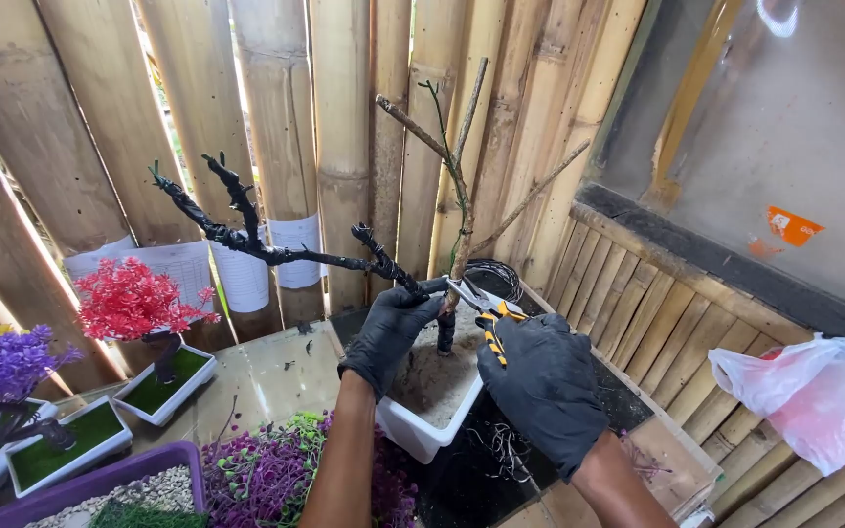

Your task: A person wearing black gloves uses pliers and wire to secure and shape tree branches in a white pot.

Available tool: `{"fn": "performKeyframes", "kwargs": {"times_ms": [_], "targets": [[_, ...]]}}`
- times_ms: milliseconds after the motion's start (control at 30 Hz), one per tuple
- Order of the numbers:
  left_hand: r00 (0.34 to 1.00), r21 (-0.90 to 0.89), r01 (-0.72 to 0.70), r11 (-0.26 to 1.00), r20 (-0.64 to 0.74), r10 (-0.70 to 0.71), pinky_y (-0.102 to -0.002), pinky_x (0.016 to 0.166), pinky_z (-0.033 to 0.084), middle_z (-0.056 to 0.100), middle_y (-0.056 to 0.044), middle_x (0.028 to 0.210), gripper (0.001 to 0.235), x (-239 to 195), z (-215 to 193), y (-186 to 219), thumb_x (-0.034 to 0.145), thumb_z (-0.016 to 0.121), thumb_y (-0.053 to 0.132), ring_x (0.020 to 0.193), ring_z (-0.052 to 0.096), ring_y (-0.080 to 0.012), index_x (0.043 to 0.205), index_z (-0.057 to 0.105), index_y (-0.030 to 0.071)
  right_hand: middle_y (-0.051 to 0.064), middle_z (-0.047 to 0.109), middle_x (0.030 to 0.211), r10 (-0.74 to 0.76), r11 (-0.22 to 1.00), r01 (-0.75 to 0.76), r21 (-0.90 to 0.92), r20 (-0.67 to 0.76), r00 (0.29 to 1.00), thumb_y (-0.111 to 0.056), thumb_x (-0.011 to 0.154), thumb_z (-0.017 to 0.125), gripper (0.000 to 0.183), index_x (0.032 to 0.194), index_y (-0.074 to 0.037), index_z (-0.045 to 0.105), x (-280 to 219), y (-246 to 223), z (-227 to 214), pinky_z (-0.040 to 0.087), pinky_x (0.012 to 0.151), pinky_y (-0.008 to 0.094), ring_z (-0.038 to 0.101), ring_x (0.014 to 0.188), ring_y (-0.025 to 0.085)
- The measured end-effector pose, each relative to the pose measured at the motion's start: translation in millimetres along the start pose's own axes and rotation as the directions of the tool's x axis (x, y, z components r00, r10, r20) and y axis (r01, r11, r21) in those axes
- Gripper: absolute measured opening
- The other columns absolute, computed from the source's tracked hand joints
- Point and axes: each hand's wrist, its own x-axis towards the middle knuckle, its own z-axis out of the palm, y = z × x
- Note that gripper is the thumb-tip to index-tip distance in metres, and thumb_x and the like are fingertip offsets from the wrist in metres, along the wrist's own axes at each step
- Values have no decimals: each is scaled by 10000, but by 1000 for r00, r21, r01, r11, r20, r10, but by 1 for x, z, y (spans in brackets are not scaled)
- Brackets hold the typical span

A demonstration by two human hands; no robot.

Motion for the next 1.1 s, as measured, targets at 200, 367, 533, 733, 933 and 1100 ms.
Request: {"fn": "performKeyframes", "kwargs": {"times_ms": [200, 367, 533, 733, 933, 1100], "targets": [[999, 83, 29, 996, -23, -27, -267, 944, 544, 751, -55, 1024, 400, 2, -6, -5, 879, 742, 88, 941, 662, -117, 1265, 728, -15, 45, 600, 661, 18, 998, -15, -63, 40, 999, -496, 896, 565, 312, 943, -205, 667, 2, -10, 0, 396, 655, 536, 581, 812, 346], [998, 215, 63, 975, -36, -57, -254, 921, 518, 733, 12, 1036, 422, -3, 2, 12, 864, 759, 154, 935, 610, -76, 1263, 745, 17, 82, 664, 764, 1, 991, 10, -132, 84, 996, -503, 904, 523, 336, 984, -208, 663, 3, -18, -4, 419, 660, 570, 597, 858, 394], [998, 320, 54, 946, -30, -47, -253, 812, 473, 683, 82, 945, 399, 1, -2, 7, 879, 741, 238, 869, 547, -48, 1236, 783, 64, 40, 693, 774, -27, 991, 25, -134, -9, 1000, -470, 881, 573, 272, 963, -238, 687, 4, -22, -3, 419, 623, 570, 611, 830, 387], [998, 289, 48, 956, -47, -36, -240, 755, 430, 619, 103, 874, 328, 4, -6, -2, 861, 791, 195, 818, 504, -43, 1172, 815, 91, 63, 686, 768, 31, 976, -6, -217, 109, 994, -468, 868, 529, 270, 893, -227, 650, 12, -37, -14, 432, 623, 589, 610, 853, 405], [999, 178, 34, 983, -13, -32, -281, 719, 391, 611, 67, 784, 188, 9, -12, -18, 863, 784, 159, 746, 486, -85, 1021, 826, 67, 65, 667, 753, 2, 979, 16, -202, 87, 996, -454, 876, 554, 249, 862, -221, 644, 12, -28, 5, 420, 610, 576, 602, 803, 413], [991, 422, 25, 906, -130, 33, -313, 742, 523, 745, -106, 729, 114, 15, -9, -29, 829, 835, 197, 752, 642, -178, 883, 827, 97, 229, 661, 1231, -6, 990, 5, -140, -10, 1000, -808, 838, 531, 764, 1406, -300, 580, 8, -6, 49, 525, 899, 603, 637, 1062, 517]]}}
